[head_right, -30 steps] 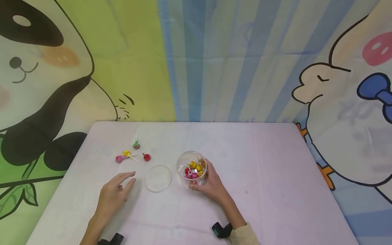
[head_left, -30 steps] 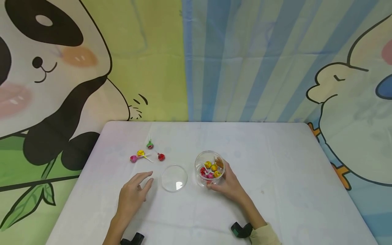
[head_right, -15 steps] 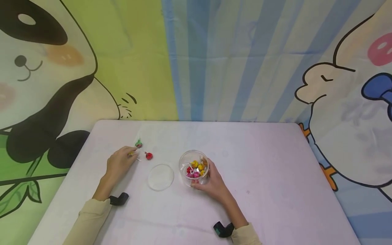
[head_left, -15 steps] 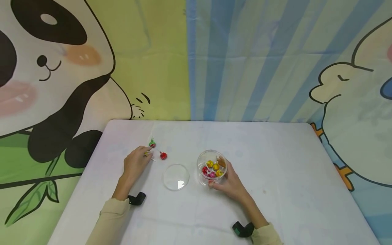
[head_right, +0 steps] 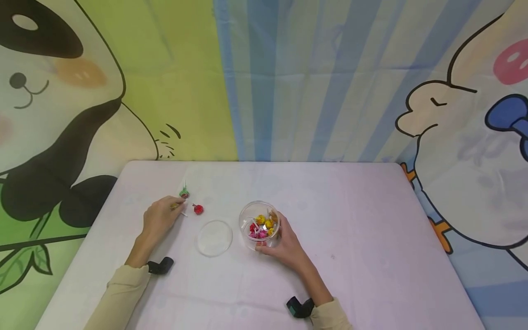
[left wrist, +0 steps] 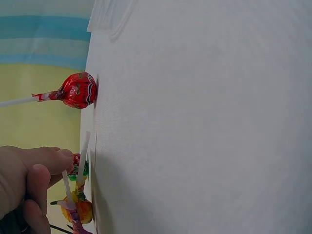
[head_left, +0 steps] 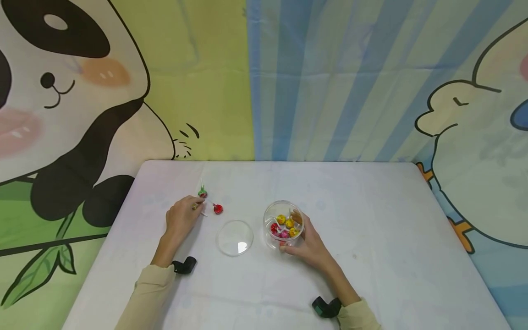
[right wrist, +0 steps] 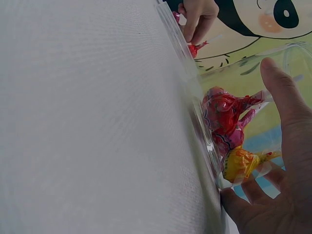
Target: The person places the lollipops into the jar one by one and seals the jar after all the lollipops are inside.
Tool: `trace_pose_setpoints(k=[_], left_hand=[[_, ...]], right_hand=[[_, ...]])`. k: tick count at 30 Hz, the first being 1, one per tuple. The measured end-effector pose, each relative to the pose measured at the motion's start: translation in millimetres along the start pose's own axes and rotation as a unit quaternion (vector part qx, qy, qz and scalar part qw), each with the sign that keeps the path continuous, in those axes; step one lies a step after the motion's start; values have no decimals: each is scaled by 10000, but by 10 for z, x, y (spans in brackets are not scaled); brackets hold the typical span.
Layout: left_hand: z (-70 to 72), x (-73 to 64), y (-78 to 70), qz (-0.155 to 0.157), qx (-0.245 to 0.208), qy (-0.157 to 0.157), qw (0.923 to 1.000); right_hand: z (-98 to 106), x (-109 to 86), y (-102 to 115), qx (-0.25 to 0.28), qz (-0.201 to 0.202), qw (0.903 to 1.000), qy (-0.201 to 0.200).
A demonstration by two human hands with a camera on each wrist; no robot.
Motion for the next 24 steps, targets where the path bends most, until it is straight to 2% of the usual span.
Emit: trace_pose_setpoints(k=[13, 19, 24], left_hand=[[130, -13, 28, 115, -75, -173, 9998], [305, -60, 93, 90, -110, -646, 9978], [477, -168, 188, 301, -116, -773, 9965]], right_hand=[[11, 9, 13, -32, -27, 10000, 10], [10, 12, 11, -118, -93, 9999, 29], [14, 7, 16, -78, -62, 9999, 33]])
Point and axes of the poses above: each hand's wrist, its own x-axis towards the middle knuckle, its own z-axis out of the back of the hand, y = z × x, the point moved 7 cm from there along x, towards the middle knuckle, and after that the axes turned 2 degrees about y, right-handed, at the moved point
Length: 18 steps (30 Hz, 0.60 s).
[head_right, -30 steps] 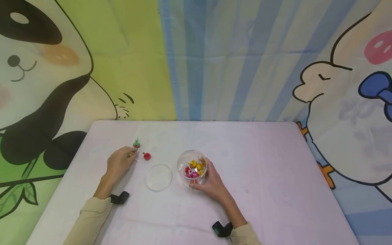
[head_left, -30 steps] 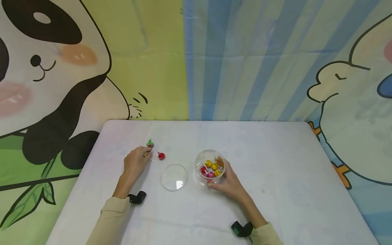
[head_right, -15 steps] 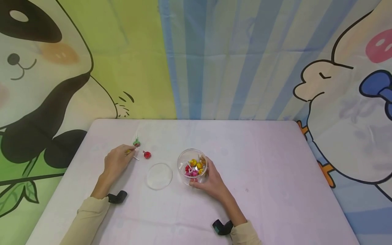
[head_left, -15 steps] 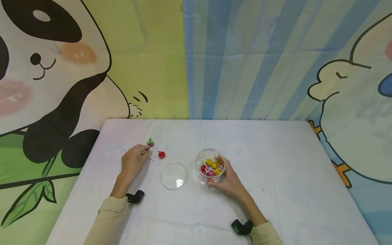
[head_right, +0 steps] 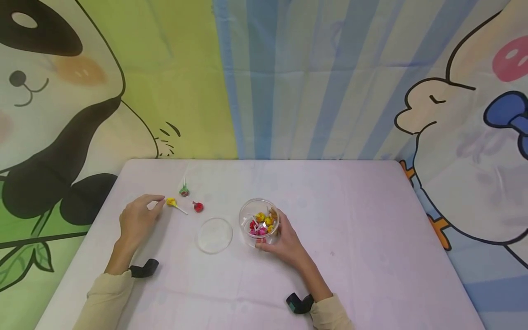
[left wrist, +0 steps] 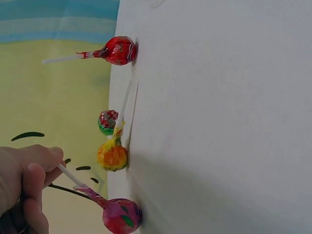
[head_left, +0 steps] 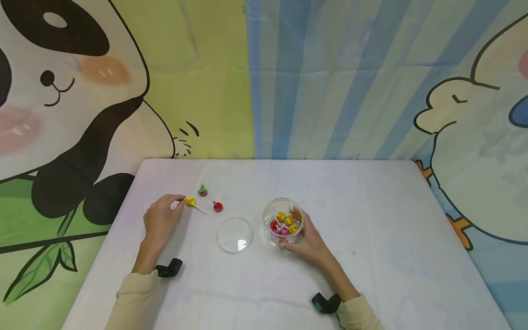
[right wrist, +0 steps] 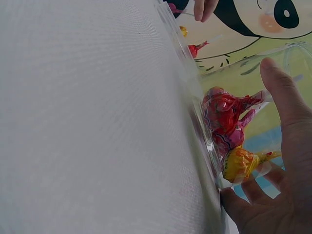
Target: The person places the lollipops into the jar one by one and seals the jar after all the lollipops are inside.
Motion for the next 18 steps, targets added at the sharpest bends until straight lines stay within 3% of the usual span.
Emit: trace_pose_setpoints(k=[5, 11, 15, 18], left_hand=[[218, -110, 124, 351, 130, -49, 9993], [497, -377, 338, 773, 367, -210, 9961], [592, -548, 451, 983, 537, 79, 9937], [561, -643, 527, 1136, 555, 530, 9906]], right_hand=[[-16, 4, -1, 41, 36, 10000, -16], [-25, 6, -2, 70, -8, 10000, 14], [-5, 9, -9, 23, 28, 10000, -35], [1, 9, -19, 38, 44, 10000, -46]])
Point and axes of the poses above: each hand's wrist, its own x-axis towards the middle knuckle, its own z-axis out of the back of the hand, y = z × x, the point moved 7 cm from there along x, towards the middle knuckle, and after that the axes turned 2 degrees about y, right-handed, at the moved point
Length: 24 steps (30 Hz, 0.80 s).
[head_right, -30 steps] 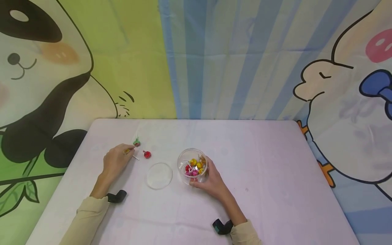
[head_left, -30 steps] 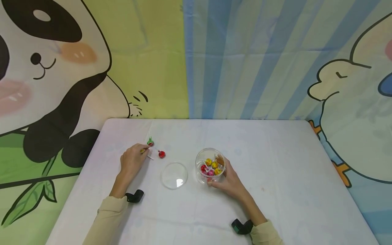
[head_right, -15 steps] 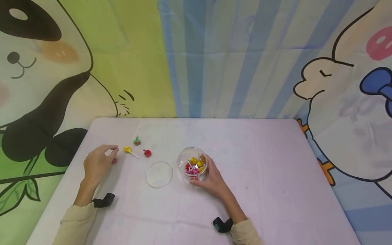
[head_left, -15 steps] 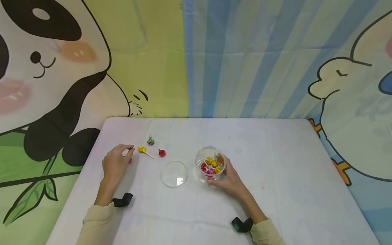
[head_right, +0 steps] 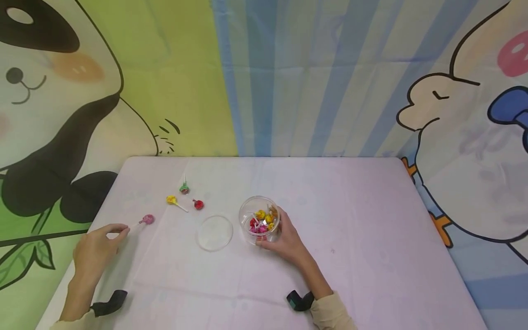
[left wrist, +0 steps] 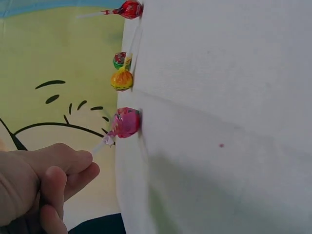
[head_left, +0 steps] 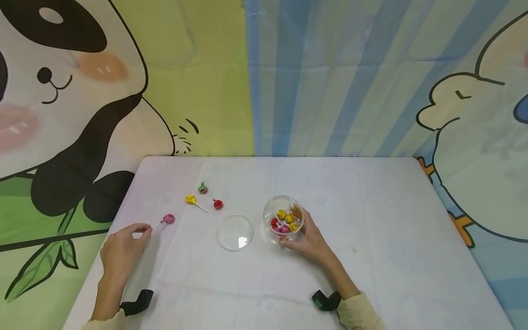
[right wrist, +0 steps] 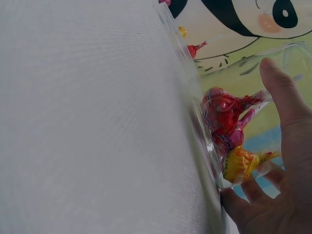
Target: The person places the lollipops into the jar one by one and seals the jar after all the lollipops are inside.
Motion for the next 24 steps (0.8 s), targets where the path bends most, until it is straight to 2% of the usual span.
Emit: trace_pose_setpoints(k=[4, 6, 10, 16, 18, 20, 22, 24], left_hand=[[-131, -55, 104, 259, -66, 493, 9984], [-179, -64, 113, 236, -167, 516, 9983], [-196, -64, 58, -22, -504, 188, 9986], [-113, -99, -107, -302, -1052, -202, 9938], [-81, -101, -209, -325, -1409, -196, 9893], [-41, -84, -364, -398, -1890, -133, 9811], [9, -54, -575, -559, -2392, 4, 9694], [75, -29, -832, -841, -2894, 160, 9534]], right_hand=[[-11, 8, -1, 52, 12, 10000, 47], [-18, 9, 3, 87, 6, 9999, 65], [-32, 6, 13, 74, -12, 9999, 87], [-29, -10, 10, 48, -92, 9999, 77], [-24, -16, 5, 30, -112, 9999, 77], [-16, -17, 13, 20, -46, 10000, 66], [-4, -15, 20, 35, 19, 10000, 31], [4, -10, 27, 53, 84, 10000, 11]])
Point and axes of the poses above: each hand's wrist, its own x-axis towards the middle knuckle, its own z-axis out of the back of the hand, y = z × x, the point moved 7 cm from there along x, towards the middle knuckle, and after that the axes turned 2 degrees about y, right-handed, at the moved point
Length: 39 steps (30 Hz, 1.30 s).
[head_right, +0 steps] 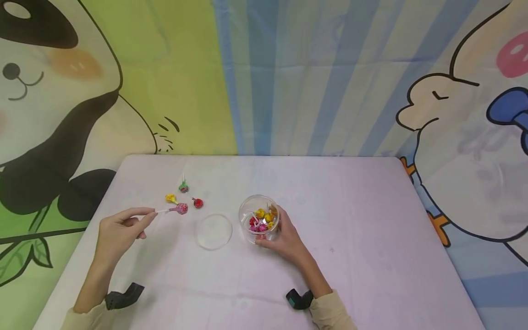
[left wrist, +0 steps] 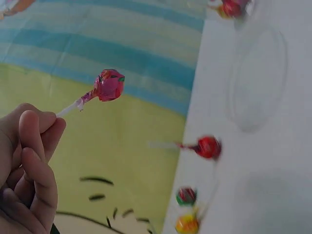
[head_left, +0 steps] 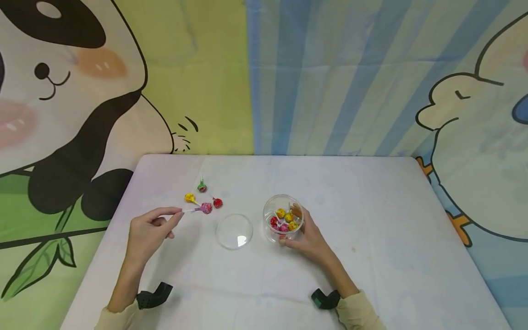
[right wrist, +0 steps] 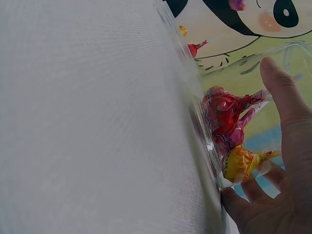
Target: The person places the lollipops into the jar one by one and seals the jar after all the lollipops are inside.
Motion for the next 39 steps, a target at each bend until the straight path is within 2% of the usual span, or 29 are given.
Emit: trace_pose_setpoints(k=[2, 5, 7, 11, 13, 18, 23, 26, 31, 39], left_hand=[[-99, 63, -255, -282, -529, 246, 9979], [-303, 145, -604, -677, -949, 696, 9907], [-470, 194, -813, -1016, -951, 993, 9853], [-835, 267, -1140, -1701, -562, 1462, 9729], [-1006, 283, -1236, -1824, -447, 1658, 9681], [-1362, 299, -1288, -1826, -408, 1963, 9625], [-1620, 282, -1255, -1906, -392, 2087, 9584], [-1721, 249, -1241, -1951, -244, 2100, 9577], [-1871, 179, -1229, -2181, 289, 2113, 9524], [-2025, 159, -1197, -1938, 803, 2247, 9516]], right_hand=[[-1, 7, -2, -12, 2, 10000, 6], [1, 10, -11, -19, -44, 10000, 7], [1, 9, -18, -31, -105, 9999, 3], [-4, 8, -28, -27, -196, 9998, 19], [-4, 8, -28, 1, -166, 9999, 22], [3, 5, -11, -26, 83, 10000, -10], [13, -2, -2, -24, 186, 9998, -19], [12, -3, 14, 16, 241, 9997, -22], [11, -8, 35, 16, 256, 9997, -45], [11, -10, 27, -66, 163, 9998, -48]])
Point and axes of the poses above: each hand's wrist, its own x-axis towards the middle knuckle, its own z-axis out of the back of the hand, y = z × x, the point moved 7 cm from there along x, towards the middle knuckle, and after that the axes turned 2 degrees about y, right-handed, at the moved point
